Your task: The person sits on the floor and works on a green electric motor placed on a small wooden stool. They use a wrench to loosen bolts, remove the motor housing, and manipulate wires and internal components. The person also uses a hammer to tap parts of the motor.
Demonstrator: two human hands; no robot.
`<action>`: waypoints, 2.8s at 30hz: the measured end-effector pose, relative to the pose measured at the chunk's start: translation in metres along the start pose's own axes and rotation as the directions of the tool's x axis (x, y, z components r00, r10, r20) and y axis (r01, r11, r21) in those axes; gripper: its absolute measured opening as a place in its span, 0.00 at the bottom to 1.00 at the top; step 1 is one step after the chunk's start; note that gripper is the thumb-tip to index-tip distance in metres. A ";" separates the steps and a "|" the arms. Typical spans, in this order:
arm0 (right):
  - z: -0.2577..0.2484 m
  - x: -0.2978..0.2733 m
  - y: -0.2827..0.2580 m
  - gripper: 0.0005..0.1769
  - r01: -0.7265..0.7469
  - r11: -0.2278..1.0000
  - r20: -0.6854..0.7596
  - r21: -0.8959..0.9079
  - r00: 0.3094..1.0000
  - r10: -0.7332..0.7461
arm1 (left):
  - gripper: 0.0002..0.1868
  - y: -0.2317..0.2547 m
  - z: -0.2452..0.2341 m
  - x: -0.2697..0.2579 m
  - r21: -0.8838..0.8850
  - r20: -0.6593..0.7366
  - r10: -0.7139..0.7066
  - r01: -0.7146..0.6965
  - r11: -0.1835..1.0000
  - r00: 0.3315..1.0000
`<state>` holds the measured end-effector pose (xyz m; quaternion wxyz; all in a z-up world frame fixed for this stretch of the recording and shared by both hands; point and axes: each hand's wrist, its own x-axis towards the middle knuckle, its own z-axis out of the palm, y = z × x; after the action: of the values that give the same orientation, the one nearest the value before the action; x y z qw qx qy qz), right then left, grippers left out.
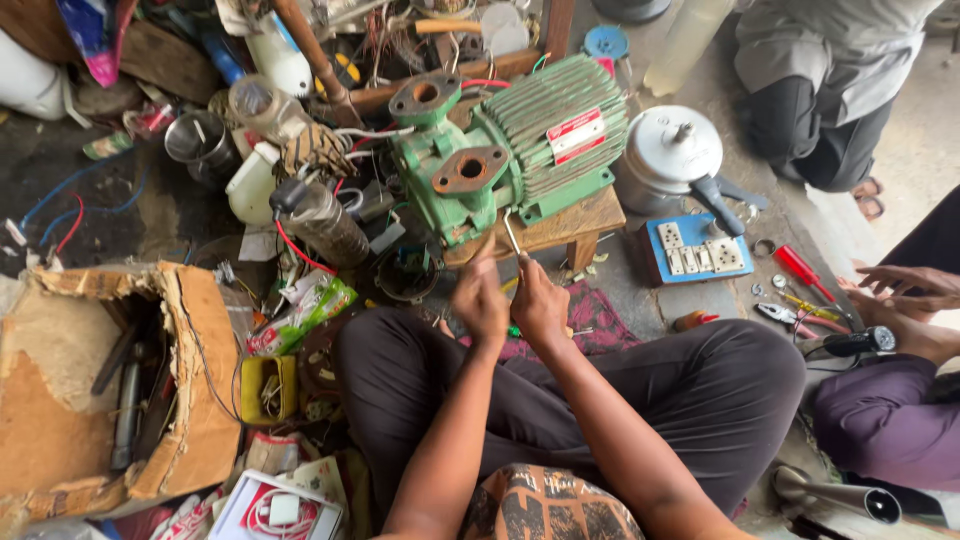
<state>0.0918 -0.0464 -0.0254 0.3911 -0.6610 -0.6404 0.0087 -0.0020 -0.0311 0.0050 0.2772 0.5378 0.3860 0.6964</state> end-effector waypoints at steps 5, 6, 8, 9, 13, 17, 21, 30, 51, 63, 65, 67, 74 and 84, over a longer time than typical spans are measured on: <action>-0.042 -0.019 -0.003 0.19 0.010 0.990 0.134 0.142 0.991 -0.030 | 0.28 -0.005 -0.053 0.070 -0.045 -0.449 -0.228 0.233 0.971 0.864; -0.052 -0.018 -0.003 0.19 0.027 0.985 0.090 0.168 0.995 -0.042 | 0.29 -0.008 -0.057 0.102 -0.045 -0.450 -0.117 0.108 0.993 0.885; -0.072 -0.010 -0.006 0.16 -0.135 0.979 -0.037 0.154 0.989 0.142 | 0.25 -0.015 -0.063 0.162 -0.074 -0.223 -0.025 0.009 0.997 0.975; -0.081 -0.005 -0.007 0.15 -0.213 0.965 -0.097 0.156 0.969 0.229 | 0.26 -0.019 -0.061 0.190 -0.136 -0.092 0.019 -0.032 0.990 0.996; -0.097 0.067 -0.002 0.10 -0.214 0.949 -0.341 0.233 0.896 0.286 | 0.33 -0.031 -0.047 0.237 -0.219 0.257 -0.358 0.414 0.883 0.898; -0.067 0.158 -0.022 0.14 0.001 0.968 -0.594 0.250 0.790 0.153 | 0.33 -0.050 -0.042 0.234 -0.280 0.258 -0.463 0.525 0.804 0.848; -0.023 0.200 -0.028 0.09 -0.150 0.968 -0.602 0.200 0.761 0.243 | 0.32 -0.081 -0.047 0.233 -0.222 0.107 -0.529 0.539 0.813 0.842; -0.007 0.302 0.073 0.14 0.063 0.768 0.030 0.638 0.994 -0.106 | 0.32 0.049 0.049 0.061 -0.203 -0.244 -0.461 0.420 0.884 0.853; -0.073 0.135 -0.008 0.13 -0.008 0.745 -0.541 0.667 0.683 0.491 | 0.15 -0.102 0.043 0.316 -0.107 0.582 -0.102 0.200 0.974 0.807; -0.107 0.161 0.036 0.17 -0.073 0.785 -0.383 0.616 0.842 0.379 | 0.23 -0.008 0.005 0.234 0.218 0.194 -0.275 0.232 0.948 0.942; -0.113 0.183 0.063 0.19 -0.042 0.788 -0.283 0.615 0.920 0.270 | 0.25 0.008 0.004 0.202 0.323 0.029 -0.251 0.228 0.919 0.968; -0.113 0.211 0.085 0.20 -0.039 0.772 -0.147 0.634 0.974 0.171 | 0.26 0.019 0.009 0.176 0.449 -0.135 -0.136 0.183 0.875 0.981; -0.102 0.245 0.121 0.16 -0.010 0.800 -0.274 0.600 0.937 0.217 | 0.29 0.035 0.017 0.142 0.572 -0.208 0.061 0.070 0.817 0.976; -0.080 0.063 0.040 0.11 -0.407 0.458 0.220 0.791 0.886 0.407 | 0.17 0.064 0.045 0.224 0.476 0.576 0.151 -0.480 0.737 0.803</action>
<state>0.1775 -0.0277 0.0396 0.6380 -0.5359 -0.3850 0.3969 -0.0164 0.1244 0.1838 0.0552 0.8179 0.3995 0.4104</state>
